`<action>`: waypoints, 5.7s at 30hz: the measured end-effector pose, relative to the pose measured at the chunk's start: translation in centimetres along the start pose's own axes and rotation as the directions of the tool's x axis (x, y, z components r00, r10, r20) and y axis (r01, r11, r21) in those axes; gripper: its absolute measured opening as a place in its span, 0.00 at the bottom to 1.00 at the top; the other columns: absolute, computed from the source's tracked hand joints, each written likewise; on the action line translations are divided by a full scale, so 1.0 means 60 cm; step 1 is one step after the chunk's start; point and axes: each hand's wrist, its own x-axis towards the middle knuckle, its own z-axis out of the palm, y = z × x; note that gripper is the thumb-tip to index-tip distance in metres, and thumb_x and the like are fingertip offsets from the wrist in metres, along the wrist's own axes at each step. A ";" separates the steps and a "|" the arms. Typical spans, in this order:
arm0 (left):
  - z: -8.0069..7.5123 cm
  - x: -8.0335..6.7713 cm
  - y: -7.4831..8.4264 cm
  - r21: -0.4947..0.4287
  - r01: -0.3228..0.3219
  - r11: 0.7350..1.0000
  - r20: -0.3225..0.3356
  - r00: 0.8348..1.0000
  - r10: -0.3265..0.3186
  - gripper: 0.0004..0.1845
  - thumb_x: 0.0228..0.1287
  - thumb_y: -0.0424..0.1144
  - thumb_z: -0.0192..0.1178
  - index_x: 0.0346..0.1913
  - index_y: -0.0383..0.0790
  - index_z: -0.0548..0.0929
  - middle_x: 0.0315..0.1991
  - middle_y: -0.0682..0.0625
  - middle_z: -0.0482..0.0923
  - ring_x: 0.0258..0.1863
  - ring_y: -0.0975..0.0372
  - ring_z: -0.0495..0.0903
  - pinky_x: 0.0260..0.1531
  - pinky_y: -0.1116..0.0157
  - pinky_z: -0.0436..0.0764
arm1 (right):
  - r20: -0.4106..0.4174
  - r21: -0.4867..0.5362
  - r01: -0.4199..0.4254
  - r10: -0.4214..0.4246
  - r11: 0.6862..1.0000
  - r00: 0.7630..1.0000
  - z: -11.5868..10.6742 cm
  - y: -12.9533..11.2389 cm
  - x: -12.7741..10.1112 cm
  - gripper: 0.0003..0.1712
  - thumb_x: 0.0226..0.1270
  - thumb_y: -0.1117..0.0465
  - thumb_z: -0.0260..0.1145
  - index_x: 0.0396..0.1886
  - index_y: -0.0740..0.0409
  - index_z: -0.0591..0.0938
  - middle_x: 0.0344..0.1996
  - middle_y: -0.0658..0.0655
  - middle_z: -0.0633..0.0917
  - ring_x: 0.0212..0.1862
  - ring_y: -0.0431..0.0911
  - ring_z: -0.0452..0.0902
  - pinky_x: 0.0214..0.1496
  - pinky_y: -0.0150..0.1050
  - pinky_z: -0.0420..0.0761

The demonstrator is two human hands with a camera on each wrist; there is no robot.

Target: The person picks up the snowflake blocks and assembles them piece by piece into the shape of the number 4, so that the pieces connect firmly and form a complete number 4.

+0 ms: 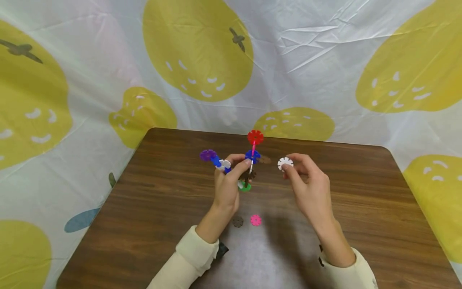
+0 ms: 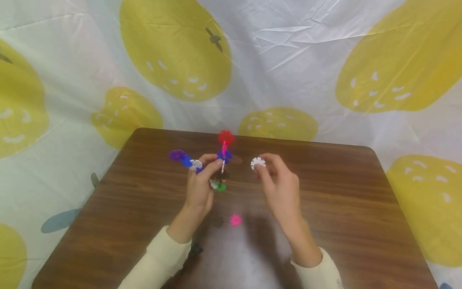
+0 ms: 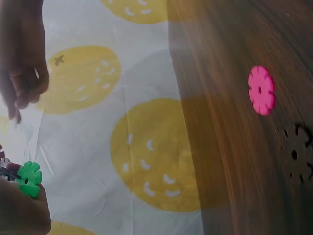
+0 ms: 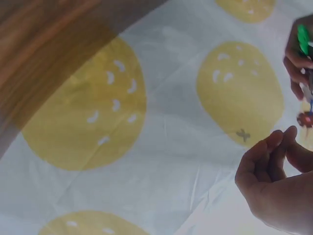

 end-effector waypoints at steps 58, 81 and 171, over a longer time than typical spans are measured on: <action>0.044 0.002 -0.007 -0.066 0.094 0.993 0.012 0.996 -0.093 0.05 0.63 0.32 0.64 0.35 0.47 0.84 0.27 0.57 0.83 0.17 0.66 0.78 0.17 0.71 0.77 | -0.145 0.116 0.139 -0.121 0.983 0.982 0.004 -0.018 -0.001 0.11 0.72 0.68 0.67 0.52 0.63 0.82 0.28 0.59 0.91 0.40 0.27 0.82 0.42 0.23 0.72; 0.039 -0.001 -0.010 0.008 0.012 1.000 0.023 1.000 -0.013 0.05 0.60 0.31 0.66 0.34 0.47 0.85 0.25 0.57 0.82 0.19 0.67 0.79 0.16 0.71 0.76 | -0.111 0.202 0.085 -0.063 0.976 0.992 0.009 -0.016 -0.008 0.10 0.73 0.69 0.65 0.50 0.69 0.78 0.28 0.64 0.90 0.29 0.29 0.82 0.19 0.30 0.62; 0.021 0.053 0.087 0.516 -0.154 0.842 0.418 0.904 -0.091 0.22 0.61 0.35 0.72 0.58 0.38 0.80 0.40 0.45 0.88 0.39 0.62 0.83 0.39 0.68 0.83 | 0.148 0.437 -0.176 0.122 0.882 0.981 0.008 0.039 -0.022 0.07 0.75 0.69 0.63 0.42 0.73 0.81 0.28 0.46 0.91 0.34 0.39 0.90 0.46 0.31 0.88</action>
